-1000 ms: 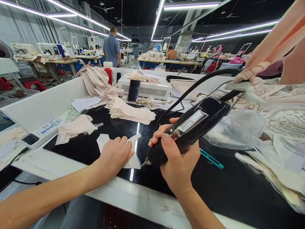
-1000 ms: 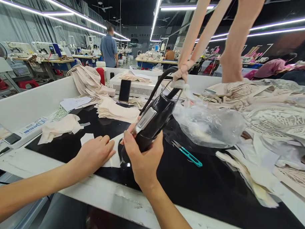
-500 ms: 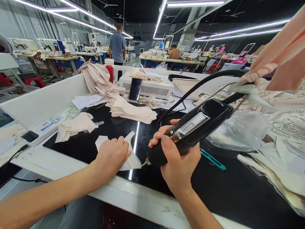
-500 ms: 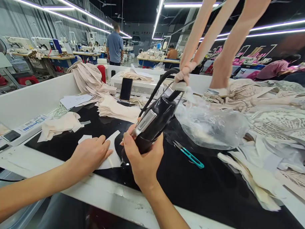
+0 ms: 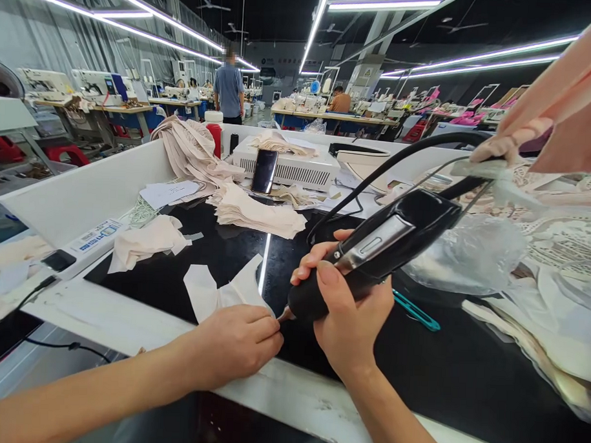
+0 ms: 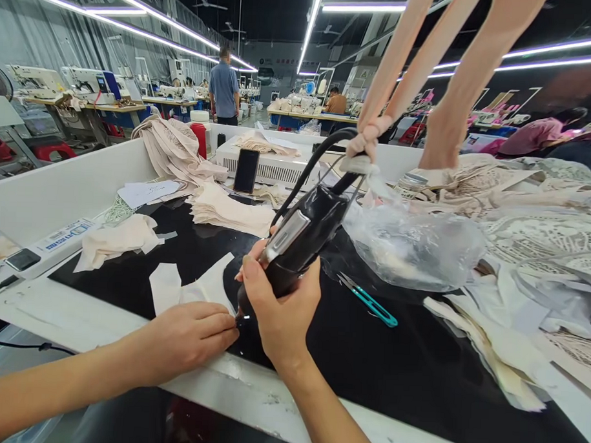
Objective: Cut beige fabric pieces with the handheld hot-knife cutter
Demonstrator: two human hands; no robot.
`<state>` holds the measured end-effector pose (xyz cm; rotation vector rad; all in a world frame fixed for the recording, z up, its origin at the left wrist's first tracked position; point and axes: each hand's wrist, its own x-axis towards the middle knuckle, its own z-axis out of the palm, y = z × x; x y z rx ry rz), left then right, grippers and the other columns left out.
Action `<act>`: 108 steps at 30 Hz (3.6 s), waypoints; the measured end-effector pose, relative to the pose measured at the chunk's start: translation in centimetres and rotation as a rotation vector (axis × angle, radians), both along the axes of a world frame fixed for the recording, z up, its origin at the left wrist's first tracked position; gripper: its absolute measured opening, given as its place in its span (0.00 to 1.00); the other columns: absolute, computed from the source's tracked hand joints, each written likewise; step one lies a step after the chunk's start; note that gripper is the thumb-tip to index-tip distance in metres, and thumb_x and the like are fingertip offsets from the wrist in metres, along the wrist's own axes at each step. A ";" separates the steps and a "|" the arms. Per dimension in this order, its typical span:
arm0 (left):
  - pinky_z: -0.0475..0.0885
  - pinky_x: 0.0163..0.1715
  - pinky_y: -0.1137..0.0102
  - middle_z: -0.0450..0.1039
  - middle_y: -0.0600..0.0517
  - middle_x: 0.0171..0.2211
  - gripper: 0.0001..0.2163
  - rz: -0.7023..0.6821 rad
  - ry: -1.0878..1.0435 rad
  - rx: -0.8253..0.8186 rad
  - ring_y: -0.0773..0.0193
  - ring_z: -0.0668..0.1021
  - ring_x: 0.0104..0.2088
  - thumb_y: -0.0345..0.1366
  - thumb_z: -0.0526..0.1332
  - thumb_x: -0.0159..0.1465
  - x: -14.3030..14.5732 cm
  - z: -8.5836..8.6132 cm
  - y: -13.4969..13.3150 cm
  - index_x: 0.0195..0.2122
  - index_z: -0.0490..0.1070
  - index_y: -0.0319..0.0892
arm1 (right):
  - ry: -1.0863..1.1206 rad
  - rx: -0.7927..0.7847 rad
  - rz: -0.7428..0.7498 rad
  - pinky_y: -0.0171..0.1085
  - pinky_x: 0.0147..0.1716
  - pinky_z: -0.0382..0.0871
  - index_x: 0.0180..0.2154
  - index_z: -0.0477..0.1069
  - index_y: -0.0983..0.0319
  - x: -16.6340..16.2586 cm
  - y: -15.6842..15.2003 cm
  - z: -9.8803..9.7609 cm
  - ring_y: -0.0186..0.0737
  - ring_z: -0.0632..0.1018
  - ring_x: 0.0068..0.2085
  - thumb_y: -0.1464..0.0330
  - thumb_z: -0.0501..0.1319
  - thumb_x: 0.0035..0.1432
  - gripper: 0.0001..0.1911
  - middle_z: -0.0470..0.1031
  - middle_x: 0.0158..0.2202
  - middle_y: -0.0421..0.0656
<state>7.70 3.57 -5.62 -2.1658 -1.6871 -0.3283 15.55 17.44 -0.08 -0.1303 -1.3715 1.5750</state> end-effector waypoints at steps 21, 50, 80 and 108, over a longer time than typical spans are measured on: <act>0.79 0.47 0.65 0.77 0.43 0.45 0.10 0.107 -0.183 -0.016 0.57 0.80 0.46 0.27 0.53 0.74 -1.5 -0.7 -1.0 0.51 0.72 0.36 | -0.002 0.001 0.020 0.36 0.25 0.74 0.46 0.68 0.56 0.0 0.0 -0.2 0.34 0.75 0.26 0.67 0.71 0.55 0.18 0.74 0.30 0.34; 0.77 0.52 0.57 0.71 0.41 0.50 0.11 0.170 -0.346 -0.020 0.51 0.76 0.51 0.32 0.58 0.72 -1.6 -0.7 -1.5 0.53 0.76 0.42 | 0.007 -0.061 -0.012 0.35 0.25 0.73 0.45 0.68 0.57 -2.0 0.4 0.3 0.33 0.74 0.24 0.65 0.72 0.51 0.21 0.74 0.28 0.34; 0.75 0.57 0.51 0.72 0.38 0.56 0.13 0.244 -0.331 -0.004 0.45 0.75 0.58 0.38 0.65 0.70 0.2 -1.0 -2.2 0.55 0.75 0.44 | -0.039 -0.052 0.017 0.35 0.26 0.74 0.45 0.68 0.56 -2.3 -0.1 0.4 0.33 0.74 0.26 0.65 0.72 0.52 0.20 0.74 0.29 0.34; 0.76 0.53 0.62 0.75 0.44 0.50 0.10 0.188 -0.231 -0.002 0.56 0.78 0.51 0.37 0.60 0.74 -0.8 -0.5 -2.9 0.53 0.72 0.40 | -0.043 -0.022 0.020 0.36 0.26 0.75 0.45 0.69 0.55 -0.2 -0.9 0.2 0.34 0.75 0.25 0.65 0.71 0.55 0.18 0.74 0.29 0.34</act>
